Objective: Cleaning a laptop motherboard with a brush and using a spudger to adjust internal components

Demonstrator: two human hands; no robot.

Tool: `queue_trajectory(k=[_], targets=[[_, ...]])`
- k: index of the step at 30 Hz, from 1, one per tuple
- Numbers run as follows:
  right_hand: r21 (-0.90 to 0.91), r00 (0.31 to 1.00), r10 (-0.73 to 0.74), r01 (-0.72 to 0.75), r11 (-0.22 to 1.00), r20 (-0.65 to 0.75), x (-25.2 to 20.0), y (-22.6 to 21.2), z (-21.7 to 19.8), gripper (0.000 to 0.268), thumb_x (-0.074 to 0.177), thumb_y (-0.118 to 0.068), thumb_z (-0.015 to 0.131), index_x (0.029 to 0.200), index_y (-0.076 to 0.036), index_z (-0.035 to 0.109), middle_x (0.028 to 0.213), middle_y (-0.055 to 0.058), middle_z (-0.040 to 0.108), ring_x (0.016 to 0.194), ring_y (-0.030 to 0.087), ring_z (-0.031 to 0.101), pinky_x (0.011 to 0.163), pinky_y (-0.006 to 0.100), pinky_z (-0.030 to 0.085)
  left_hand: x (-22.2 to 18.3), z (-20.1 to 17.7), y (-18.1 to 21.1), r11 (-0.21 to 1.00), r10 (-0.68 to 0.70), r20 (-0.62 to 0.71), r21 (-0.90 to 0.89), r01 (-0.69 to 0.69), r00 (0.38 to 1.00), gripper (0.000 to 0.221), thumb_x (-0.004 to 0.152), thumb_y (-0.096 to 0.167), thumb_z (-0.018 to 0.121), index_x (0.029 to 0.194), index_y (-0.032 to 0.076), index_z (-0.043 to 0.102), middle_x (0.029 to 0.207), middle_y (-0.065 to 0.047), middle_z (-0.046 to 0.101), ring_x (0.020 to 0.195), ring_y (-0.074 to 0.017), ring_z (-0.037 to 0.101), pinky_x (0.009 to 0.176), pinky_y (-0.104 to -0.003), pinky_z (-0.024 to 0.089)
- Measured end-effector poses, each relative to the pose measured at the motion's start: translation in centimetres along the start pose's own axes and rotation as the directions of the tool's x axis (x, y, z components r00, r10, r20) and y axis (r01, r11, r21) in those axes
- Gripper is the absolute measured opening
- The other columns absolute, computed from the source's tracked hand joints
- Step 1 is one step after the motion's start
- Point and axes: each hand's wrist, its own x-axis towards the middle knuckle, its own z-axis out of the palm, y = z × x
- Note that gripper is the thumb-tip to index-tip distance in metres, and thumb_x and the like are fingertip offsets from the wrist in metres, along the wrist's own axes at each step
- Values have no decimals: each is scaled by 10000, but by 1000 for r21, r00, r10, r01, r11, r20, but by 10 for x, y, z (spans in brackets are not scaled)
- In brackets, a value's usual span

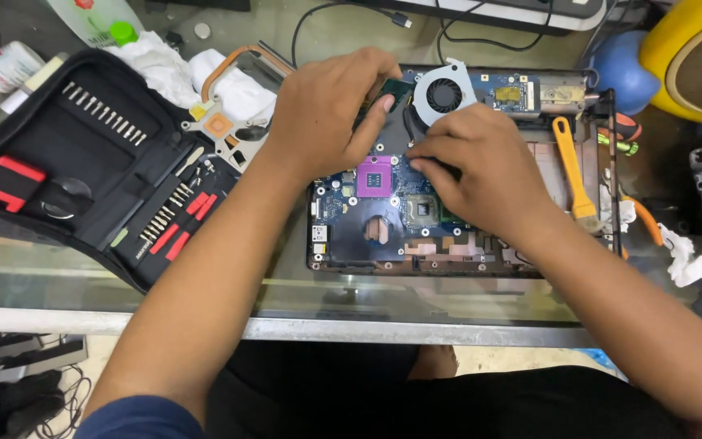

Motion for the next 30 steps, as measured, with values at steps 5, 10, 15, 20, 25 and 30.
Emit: queue_trajectory(k=[5, 10, 15, 20, 25, 30], targets=[[-32, 997, 13, -10, 999, 79, 8, 0, -1, 60, 919, -180, 854, 970, -154, 836, 950, -13, 735, 906, 265, 611, 770, 444, 432, -2, 2, -2, 998, 10, -17, 59, -8, 1000, 171, 1002, 183, 585, 1157, 114, 565, 874, -6, 620, 724, -284, 635, 576, -423, 425], [-170, 998, -21, 32, 985, 66, 5, -2, 4, 45, 950, -235, 837, 953, -193, 823, 966, -72, 724, 939, 240, 592, 760, 427, 371, -2, 4, -3, 998, 8, -12, 63, -7, 1000, 174, 993, 179, 583, 1155, 116, 561, 878, -5, 620, 698, -280, 613, 558, -417, 409], [-409, 989, -106, 138, 902, 101, 8, -10, 5, 120, 1015, -262, 746, 913, -198, 758, 934, -57, 643, 912, 228, 579, 782, 399, 379, -2, 5, -4, 996, 7, -20, 86, -6, 1000, 177, 984, 187, 570, 1149, 121, 564, 887, -4, 636, 703, -286, 616, 569, -415, 428], [-327, 980, 83, -20, 945, 179, -1, -4, 8, 122, 1051, -162, 511, 1003, -67, 571, 977, 112, 531, 881, 310, 486, 780, 450, 356, -2, 5, -3, 996, -12, -2, 85, 12, 1000, 173, 980, 190, 586, 1140, 130, 560, 852, 9, 611, 692, -269, 606, 580, -405, 422], [-115, 898, 405, -390, 913, 173, -31, 6, -55, 204, 1086, -161, 405, 980, -28, 517, 1011, 159, 541, 944, 310, 493, 875, 455, 389, -2, 6, -4, 995, 5, -9, 97, -4, 1000, 191, 967, 176, 598, 1150, 131, 566, 879, 14, 631, 715, -257, 627, 574, -395, 414], [-69, 866, 496, -492, 868, 71, -118, 41, -106, 278, 1222, -191, 400, 1089, 16, 528, 1060, 171, 512, 1035, 335, 488, 933, 453, 346, -2, 5, -3, 995, -9, -2, 97, 10, 1000, 187, 961, 183, 597, 1140, 134, 576, 880, 27, 642, 706, -239, 631, 555, -381, 413]])
